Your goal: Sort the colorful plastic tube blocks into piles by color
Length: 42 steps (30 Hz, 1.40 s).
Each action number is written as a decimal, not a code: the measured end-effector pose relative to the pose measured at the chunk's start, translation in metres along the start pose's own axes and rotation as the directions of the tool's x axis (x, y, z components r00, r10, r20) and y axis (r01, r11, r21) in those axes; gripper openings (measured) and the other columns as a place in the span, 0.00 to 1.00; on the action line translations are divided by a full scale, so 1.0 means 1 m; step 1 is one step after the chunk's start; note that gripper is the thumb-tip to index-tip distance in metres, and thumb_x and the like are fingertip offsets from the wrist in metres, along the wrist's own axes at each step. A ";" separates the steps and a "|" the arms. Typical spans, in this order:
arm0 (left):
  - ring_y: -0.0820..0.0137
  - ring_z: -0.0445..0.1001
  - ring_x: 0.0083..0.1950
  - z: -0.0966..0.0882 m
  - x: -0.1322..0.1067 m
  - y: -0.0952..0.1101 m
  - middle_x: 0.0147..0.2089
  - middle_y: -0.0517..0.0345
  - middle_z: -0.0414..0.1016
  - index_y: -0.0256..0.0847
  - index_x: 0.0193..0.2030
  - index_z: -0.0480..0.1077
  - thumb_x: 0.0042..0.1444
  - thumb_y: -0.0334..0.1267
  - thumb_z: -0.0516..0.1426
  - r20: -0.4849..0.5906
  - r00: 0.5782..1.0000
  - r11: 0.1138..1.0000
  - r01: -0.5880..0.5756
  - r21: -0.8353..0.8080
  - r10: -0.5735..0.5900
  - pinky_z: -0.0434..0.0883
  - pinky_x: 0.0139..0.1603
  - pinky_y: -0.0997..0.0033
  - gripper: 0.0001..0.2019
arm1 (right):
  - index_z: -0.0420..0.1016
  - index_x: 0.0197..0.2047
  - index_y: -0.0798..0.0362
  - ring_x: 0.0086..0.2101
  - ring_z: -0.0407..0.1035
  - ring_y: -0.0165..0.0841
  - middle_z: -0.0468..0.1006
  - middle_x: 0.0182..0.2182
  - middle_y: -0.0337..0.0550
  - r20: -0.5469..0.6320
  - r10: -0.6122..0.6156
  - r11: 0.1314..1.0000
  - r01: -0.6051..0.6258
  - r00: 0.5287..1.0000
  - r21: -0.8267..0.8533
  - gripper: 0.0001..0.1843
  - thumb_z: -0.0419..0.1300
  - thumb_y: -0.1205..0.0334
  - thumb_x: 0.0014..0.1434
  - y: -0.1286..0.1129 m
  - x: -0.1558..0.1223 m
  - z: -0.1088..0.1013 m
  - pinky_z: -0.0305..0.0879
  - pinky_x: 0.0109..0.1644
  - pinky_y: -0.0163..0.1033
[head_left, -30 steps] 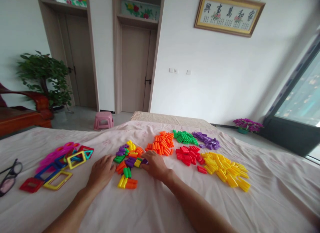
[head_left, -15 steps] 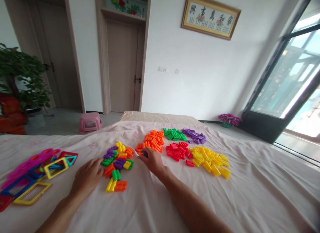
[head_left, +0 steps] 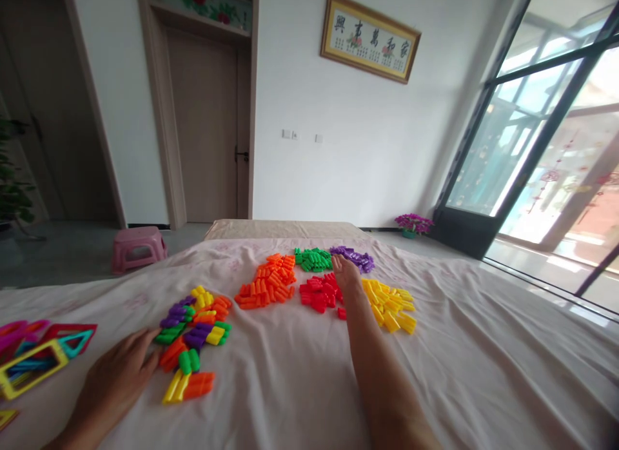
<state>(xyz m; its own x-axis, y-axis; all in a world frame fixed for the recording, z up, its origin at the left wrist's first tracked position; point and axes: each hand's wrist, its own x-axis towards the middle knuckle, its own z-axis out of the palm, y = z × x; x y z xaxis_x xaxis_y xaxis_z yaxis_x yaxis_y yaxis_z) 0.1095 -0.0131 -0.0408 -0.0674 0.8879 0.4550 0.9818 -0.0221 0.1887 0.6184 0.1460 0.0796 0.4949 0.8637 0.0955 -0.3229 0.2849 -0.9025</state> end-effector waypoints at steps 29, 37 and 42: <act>0.59 0.68 0.66 -0.049 0.003 0.053 0.60 0.50 0.75 0.43 0.53 0.78 0.63 0.49 0.53 -0.020 0.973 0.941 -0.228 -0.248 0.231 0.64 0.69 0.53 0.19 | 0.74 0.59 0.47 0.50 0.71 0.40 0.80 0.51 0.46 0.973 0.043 0.422 0.879 0.225 -0.222 0.22 0.64 0.59 0.61 0.062 -0.220 0.105 0.66 0.56 0.44; 0.60 0.72 0.62 -0.054 0.003 0.072 0.59 0.49 0.78 0.43 0.59 0.73 0.62 0.45 0.56 -0.137 0.947 0.897 -0.319 -0.305 0.291 0.65 0.67 0.51 0.20 | 0.77 0.54 0.49 0.46 0.73 0.35 0.81 0.47 0.44 0.966 -0.023 0.477 0.852 0.257 -0.215 0.13 0.57 0.61 0.68 0.062 -0.231 0.111 0.67 0.54 0.39; 0.65 0.79 0.48 -0.051 0.003 0.080 0.46 0.52 0.83 0.44 0.46 0.77 0.62 0.47 0.56 -0.150 0.962 0.871 -0.271 -0.409 0.229 0.75 0.54 0.63 0.13 | 0.77 0.50 0.50 0.43 0.75 0.34 0.82 0.44 0.43 0.967 -0.046 0.582 0.793 0.251 -0.179 0.11 0.56 0.60 0.69 0.059 -0.235 0.109 0.68 0.49 0.36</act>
<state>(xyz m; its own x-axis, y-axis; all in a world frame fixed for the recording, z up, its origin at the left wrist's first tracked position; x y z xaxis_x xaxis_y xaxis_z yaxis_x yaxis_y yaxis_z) 0.1787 -0.0357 0.0204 0.1337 0.7800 0.6113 0.8013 -0.4481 0.3965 0.3950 0.0055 0.0493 -0.6405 0.6060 0.4716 0.3489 0.7768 -0.5242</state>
